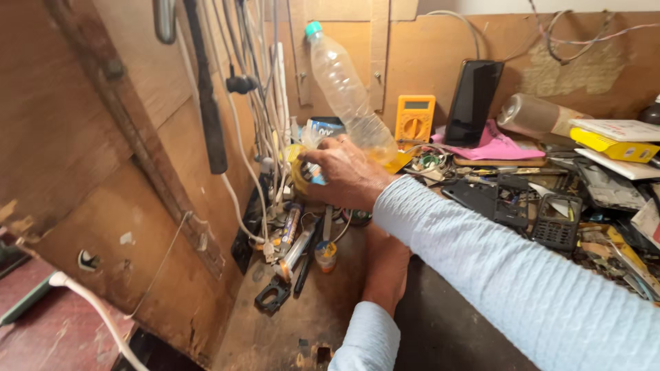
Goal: The person uses a screwdriver to remove screws from a small electronic device, then opens the casing to access the internal components. They manipulate the device and its parts on a cluttered workbench.
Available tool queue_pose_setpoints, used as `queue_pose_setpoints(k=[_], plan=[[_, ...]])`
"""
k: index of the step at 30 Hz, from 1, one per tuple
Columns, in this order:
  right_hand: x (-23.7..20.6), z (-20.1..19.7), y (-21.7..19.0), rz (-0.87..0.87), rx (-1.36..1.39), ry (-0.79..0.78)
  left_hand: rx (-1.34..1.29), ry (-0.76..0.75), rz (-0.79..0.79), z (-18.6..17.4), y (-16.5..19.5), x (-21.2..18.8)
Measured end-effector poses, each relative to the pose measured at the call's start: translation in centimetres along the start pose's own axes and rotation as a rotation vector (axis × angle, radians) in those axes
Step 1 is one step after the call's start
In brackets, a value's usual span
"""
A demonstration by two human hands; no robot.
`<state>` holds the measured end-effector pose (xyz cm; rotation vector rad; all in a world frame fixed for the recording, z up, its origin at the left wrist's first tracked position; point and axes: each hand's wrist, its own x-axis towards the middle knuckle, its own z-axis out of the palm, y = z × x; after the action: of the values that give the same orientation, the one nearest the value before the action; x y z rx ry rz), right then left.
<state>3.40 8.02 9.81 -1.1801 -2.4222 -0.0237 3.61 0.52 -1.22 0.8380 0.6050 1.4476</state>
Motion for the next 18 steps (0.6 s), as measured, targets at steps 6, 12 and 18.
queue_pose_setpoints(k=[6,12,18], plan=[[0.1,1.5,0.4,-0.016,-0.008,0.095,0.01,-0.031,0.0,0.0,0.9,-0.2],[0.1,2.2,0.8,-0.01,-0.031,0.124,-0.012,-0.099,0.072,0.0,1.1,-0.5],[-0.3,1.4,0.4,-0.015,0.003,0.177,0.029,-0.059,0.029,-1.0,0.2,-0.4]])
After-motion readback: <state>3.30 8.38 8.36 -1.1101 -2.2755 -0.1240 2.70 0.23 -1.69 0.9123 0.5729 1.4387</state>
